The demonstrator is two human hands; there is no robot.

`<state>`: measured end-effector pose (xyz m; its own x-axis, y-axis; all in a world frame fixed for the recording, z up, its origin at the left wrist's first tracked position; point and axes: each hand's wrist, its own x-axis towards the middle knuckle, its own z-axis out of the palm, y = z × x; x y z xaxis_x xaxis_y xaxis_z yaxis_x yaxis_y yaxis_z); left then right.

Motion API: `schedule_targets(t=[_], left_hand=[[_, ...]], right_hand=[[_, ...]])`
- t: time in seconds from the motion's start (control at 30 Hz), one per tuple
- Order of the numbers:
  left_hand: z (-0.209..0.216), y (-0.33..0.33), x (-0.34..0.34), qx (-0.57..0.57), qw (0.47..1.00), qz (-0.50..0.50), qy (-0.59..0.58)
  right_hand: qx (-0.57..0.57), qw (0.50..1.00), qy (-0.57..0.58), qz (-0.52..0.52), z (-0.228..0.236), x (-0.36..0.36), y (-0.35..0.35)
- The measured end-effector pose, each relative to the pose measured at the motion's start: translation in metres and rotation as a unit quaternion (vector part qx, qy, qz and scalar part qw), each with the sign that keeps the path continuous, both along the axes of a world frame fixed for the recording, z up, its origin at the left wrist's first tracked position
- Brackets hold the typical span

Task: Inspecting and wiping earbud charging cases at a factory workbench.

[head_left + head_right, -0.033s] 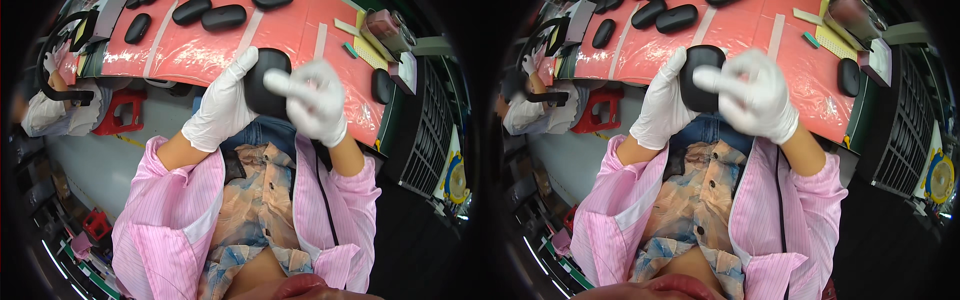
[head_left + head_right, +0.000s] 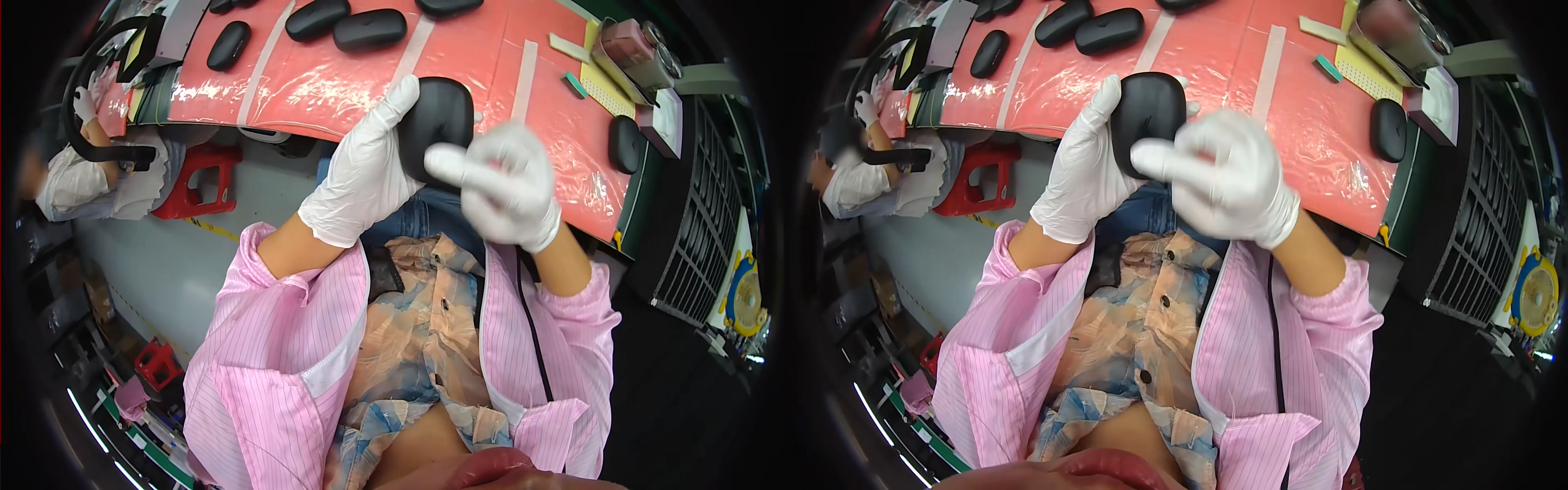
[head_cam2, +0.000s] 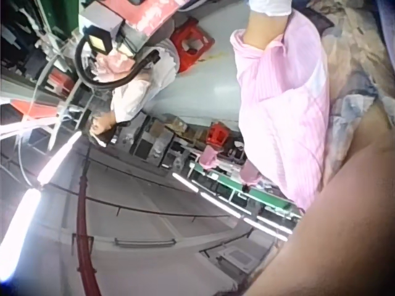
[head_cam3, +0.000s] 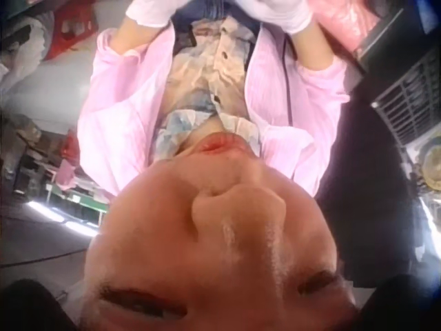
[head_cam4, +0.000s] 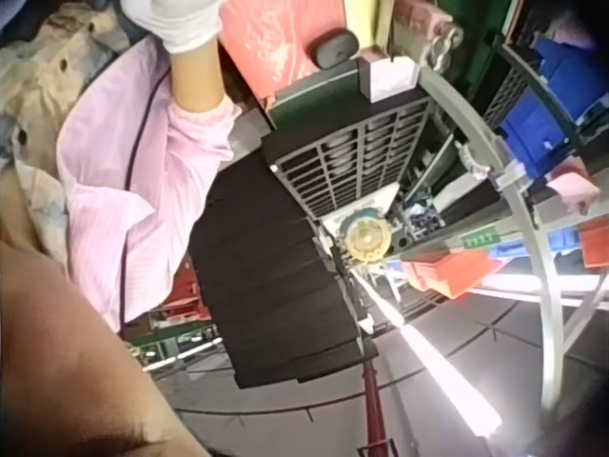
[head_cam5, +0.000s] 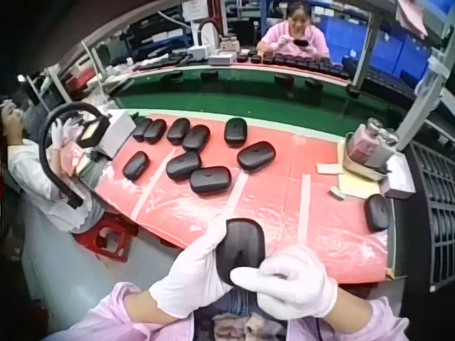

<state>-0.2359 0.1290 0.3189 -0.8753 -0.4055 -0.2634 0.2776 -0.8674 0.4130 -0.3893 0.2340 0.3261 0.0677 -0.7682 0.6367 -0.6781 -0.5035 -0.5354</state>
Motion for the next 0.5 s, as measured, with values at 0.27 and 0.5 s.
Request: schedule_targets(t=[0.27, 0.5], left_hand=[[0.016, 0.006, -0.008, -0.006, 0.996, 0.053, -0.068], [-0.004, 0.008, -0.014, 0.081, 0.991, 0.11, -0.011]], right_hand=[[0.029, 0.985, -0.121, -0.123, -0.005, -0.015, -0.006], [-0.051, 0.992, -0.04, -0.107, -0.051, 0.038, 0.005]])
